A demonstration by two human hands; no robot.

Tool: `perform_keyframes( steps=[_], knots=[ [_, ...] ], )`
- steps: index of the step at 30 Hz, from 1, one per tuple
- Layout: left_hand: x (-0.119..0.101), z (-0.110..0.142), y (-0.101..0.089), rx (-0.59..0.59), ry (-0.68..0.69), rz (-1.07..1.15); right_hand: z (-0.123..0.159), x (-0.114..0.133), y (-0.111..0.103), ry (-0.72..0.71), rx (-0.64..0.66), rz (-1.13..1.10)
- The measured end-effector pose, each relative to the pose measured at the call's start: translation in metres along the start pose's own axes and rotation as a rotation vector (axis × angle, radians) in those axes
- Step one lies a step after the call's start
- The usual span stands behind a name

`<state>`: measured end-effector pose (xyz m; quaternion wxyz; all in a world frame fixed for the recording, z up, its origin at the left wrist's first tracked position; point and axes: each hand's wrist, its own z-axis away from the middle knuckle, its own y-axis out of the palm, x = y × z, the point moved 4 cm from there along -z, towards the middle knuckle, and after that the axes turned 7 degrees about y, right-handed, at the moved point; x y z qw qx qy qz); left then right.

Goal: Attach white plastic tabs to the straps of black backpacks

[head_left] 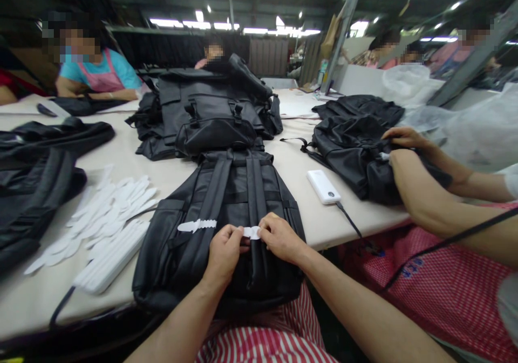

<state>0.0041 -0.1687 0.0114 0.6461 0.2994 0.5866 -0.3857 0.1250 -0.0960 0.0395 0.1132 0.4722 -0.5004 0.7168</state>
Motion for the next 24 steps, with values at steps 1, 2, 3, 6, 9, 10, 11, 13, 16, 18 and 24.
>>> perform_keyframes(
  steps=[1, 2, 3, 6, 9, 10, 11, 13, 16, 18, 24],
  knots=[
    [-0.001, -0.001, 0.0, -0.006, -0.008, -0.009, 0.0, 0.0, 0.0, -0.01, -0.002, 0.014],
    [-0.004, 0.0, 0.0, -0.012, 0.025, -0.049, 0.0, 0.0, 0.0, -0.02, -0.008, 0.025],
    [-0.008, 0.0, 0.0, -0.015, 0.097, -0.109, 0.0, 0.0, 0.0, -0.022, -0.014, 0.029],
    [-0.02, 0.006, 0.0, -0.022, 0.349, -0.255, -0.002, -0.005, 0.0, 0.031, -0.013, -0.005],
    [-0.014, 0.006, -0.001, -0.053, 0.269, -0.179, -0.003, -0.006, 0.0, 0.037, 0.001, -0.049],
    [-0.011, 0.004, -0.001, -0.064, 0.204, -0.131, -0.003, -0.005, 0.0, 0.014, 0.003, -0.056],
    [-0.008, 0.003, 0.0, -0.069, 0.148, -0.087, -0.003, -0.004, -0.001, -0.014, 0.005, -0.058],
    [-0.004, -0.001, 0.001, -0.068, 0.097, -0.03, -0.002, -0.002, -0.001, -0.059, 0.015, -0.054],
    [-0.006, -0.003, 0.0, -0.082, 0.197, -0.084, -0.001, -0.003, -0.001, -0.082, 0.033, -0.053],
    [-0.007, -0.002, -0.001, -0.084, 0.286, -0.149, 0.0, -0.004, 0.0, -0.076, 0.02, -0.061],
    [0.001, 0.001, -0.004, -0.055, 0.199, -0.075, 0.001, -0.01, -0.007, 0.09, -0.162, -0.058]
  ],
)
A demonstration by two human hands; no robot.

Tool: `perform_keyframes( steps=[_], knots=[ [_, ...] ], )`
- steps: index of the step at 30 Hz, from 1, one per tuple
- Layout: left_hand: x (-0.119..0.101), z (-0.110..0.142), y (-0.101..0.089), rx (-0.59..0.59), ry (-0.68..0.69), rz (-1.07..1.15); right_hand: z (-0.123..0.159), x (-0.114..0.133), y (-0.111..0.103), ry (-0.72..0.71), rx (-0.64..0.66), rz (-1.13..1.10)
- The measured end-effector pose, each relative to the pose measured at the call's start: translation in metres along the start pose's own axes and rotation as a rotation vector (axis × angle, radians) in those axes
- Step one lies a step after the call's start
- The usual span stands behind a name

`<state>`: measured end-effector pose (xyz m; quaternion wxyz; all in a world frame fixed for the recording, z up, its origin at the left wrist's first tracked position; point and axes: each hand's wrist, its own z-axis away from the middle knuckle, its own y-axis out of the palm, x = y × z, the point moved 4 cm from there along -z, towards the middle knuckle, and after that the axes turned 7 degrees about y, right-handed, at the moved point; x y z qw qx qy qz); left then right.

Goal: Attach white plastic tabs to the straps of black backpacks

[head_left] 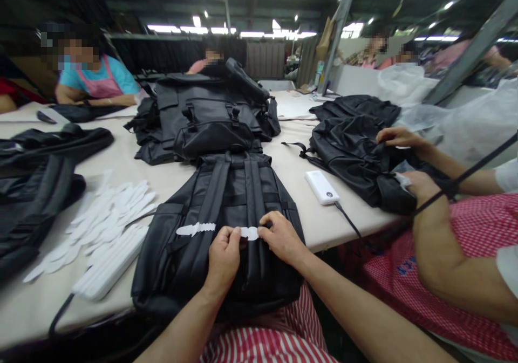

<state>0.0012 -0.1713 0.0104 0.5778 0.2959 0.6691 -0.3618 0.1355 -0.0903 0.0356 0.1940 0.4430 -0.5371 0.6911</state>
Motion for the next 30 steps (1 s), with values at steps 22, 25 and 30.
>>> perform_keyframes(
  steps=[22, 25, 30],
  knots=[
    [-0.017, 0.009, 0.0, -0.05, 0.127, 0.014, 0.008, 0.007, -0.006, 0.283, 0.043, -0.188],
    [-0.008, 0.009, 0.007, -0.042, -0.074, 0.343, 0.009, 0.011, 0.001, 0.274, 0.081, -0.377],
    [0.0, 0.007, 0.016, -0.035, -0.33, 0.769, 0.012, 0.015, 0.005, 0.247, 0.112, -0.612]
  ],
)
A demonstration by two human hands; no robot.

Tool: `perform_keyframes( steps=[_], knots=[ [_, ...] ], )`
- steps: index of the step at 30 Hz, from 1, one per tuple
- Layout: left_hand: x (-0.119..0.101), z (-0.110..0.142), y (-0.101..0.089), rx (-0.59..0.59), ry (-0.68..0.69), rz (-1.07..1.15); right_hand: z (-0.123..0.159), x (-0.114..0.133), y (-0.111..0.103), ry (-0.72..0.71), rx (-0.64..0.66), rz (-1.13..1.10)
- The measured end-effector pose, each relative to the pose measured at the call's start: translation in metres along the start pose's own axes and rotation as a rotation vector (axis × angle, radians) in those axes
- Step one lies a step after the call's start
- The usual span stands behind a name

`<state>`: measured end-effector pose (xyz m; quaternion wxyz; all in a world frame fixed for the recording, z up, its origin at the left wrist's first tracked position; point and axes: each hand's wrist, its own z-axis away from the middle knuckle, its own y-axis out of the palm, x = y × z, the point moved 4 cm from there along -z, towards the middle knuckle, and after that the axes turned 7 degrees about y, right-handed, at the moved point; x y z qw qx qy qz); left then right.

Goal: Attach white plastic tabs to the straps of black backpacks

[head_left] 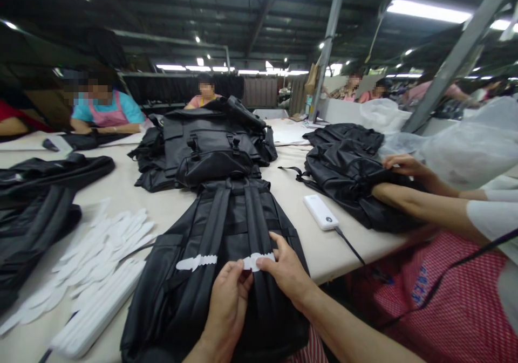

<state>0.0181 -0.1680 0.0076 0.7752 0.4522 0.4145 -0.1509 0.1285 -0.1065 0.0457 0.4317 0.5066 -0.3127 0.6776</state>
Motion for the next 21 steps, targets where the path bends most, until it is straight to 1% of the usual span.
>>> perform_keyframes(
  steps=[2, 4, 7, 9, 11, 12, 13, 14, 15, 16, 17, 18, 19, 20, 21],
  knots=[
    [0.001, -0.003, -0.001, -0.004, -0.036, 0.021, -0.002, -0.003, 0.0, 0.016, 0.026, 0.023],
    [0.003, -0.003, -0.003, -0.012, -0.05, -0.027, -0.005, -0.009, -0.003, 0.029, 0.029, 0.134],
    [0.003, 0.005, -0.004, 0.017, -0.056, -0.174, -0.007, -0.013, -0.011, 0.035, 0.013, 0.393],
    [-0.002, 0.017, -0.003, 0.072, -0.053, -0.312, -0.005, -0.007, -0.02, 0.01, -0.001, 0.6],
    [-0.017, 0.034, -0.003, 0.162, -0.012, -0.517, -0.002, 0.007, -0.034, -0.042, -0.055, 0.799],
    [-0.03, 0.043, -0.005, 0.213, 0.034, -0.634, -0.003, 0.014, -0.043, -0.074, -0.109, 0.881],
    [-0.046, 0.051, -0.008, 0.251, 0.103, -0.752, -0.004, 0.02, -0.055, -0.104, -0.183, 0.95],
    [-0.065, 0.057, -0.014, 0.254, 0.2, -0.853, -0.007, 0.024, -0.067, -0.126, -0.269, 1.007],
    [-0.088, 0.06, -0.023, 0.199, 0.325, -0.925, -0.01, 0.024, -0.079, -0.133, -0.347, 1.053],
    [-0.113, 0.059, -0.037, 0.06, 0.478, -0.979, -0.016, 0.02, -0.091, -0.121, -0.4, 1.089],
    [-0.135, 0.056, -0.054, -0.12, 0.606, -1.022, -0.022, 0.013, -0.1, -0.094, -0.42, 1.112],
    [-0.153, 0.05, -0.073, -0.306, 0.677, -1.061, -0.028, 0.003, -0.107, -0.057, -0.405, 1.123],
    [-0.164, 0.04, -0.092, -0.429, 0.673, -1.116, -0.035, -0.009, -0.112, -0.023, -0.366, 1.122],
    [-0.168, 0.028, -0.108, -0.468, 0.621, -1.195, -0.041, -0.021, -0.114, 0.003, -0.323, 1.112],
    [-0.167, 0.014, -0.124, -0.462, 0.564, -1.247, -0.046, -0.032, -0.114, 0.019, -0.29, 1.096]
  ],
)
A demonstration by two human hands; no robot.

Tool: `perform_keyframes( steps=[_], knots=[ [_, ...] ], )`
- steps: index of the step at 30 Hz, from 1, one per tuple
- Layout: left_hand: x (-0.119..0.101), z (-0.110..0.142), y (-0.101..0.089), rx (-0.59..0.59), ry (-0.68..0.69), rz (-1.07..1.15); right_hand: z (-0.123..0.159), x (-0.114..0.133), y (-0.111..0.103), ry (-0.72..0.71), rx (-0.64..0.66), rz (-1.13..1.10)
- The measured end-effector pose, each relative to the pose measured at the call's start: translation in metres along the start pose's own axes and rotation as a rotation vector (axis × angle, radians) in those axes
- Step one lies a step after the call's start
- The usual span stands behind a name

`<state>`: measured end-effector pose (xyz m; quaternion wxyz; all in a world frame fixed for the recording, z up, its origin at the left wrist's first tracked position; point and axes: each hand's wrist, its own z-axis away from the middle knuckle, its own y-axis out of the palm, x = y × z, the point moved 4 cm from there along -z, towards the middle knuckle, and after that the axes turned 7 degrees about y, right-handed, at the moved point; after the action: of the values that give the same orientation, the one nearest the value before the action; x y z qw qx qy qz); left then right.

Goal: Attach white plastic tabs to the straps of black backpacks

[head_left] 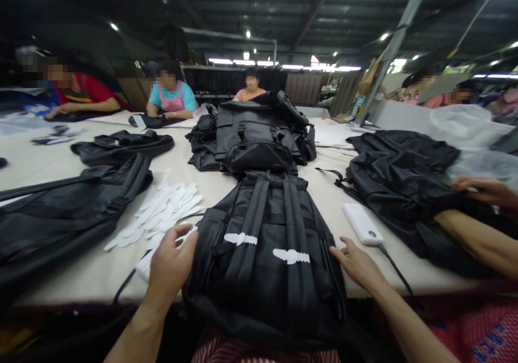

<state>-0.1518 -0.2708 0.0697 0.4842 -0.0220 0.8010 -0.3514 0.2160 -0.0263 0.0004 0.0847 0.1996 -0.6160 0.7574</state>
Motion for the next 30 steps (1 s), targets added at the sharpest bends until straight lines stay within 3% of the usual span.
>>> perform_keyframes(
  steps=[3, 7, 11, 16, 18, 20, 22, 26, 30],
  knots=[
    [0.042, -0.011, 0.025, 0.155, -0.053, -0.054, -0.005, -0.006, 0.022, 0.022, -0.001, -0.034],
    [0.059, -0.005, 0.042, 0.135, -0.091, 0.021, -0.007, -0.002, 0.027, 0.06, -0.027, -0.15],
    [0.054, -0.005, 0.049, 0.111, -0.155, 0.118, -0.021, 0.01, 0.001, 0.094, -0.125, -0.377],
    [0.049, 0.011, 0.056, 0.133, -0.145, 0.117, -0.025, 0.018, -0.047, -0.026, -0.41, -0.062],
    [0.042, 0.026, 0.044, 0.069, -0.012, 0.09, -0.003, 0.016, -0.057, -0.108, -0.482, -0.026],
    [0.027, 0.044, 0.025, -0.024, 0.216, 0.052, 0.032, 0.011, -0.059, -0.199, -0.507, -0.095],
    [0.006, 0.066, 0.008, -0.019, 0.455, 0.028, 0.071, 0.004, -0.054, -0.236, -0.473, -0.188],
    [-0.043, 0.109, 0.002, 0.268, 0.847, 0.092, 0.127, -0.014, -0.032, -0.141, -0.351, -0.293],
    [-0.073, 0.148, 0.034, 0.579, 1.034, 0.005, 0.145, -0.019, -0.008, -0.111, -0.282, -0.242]
  ],
)
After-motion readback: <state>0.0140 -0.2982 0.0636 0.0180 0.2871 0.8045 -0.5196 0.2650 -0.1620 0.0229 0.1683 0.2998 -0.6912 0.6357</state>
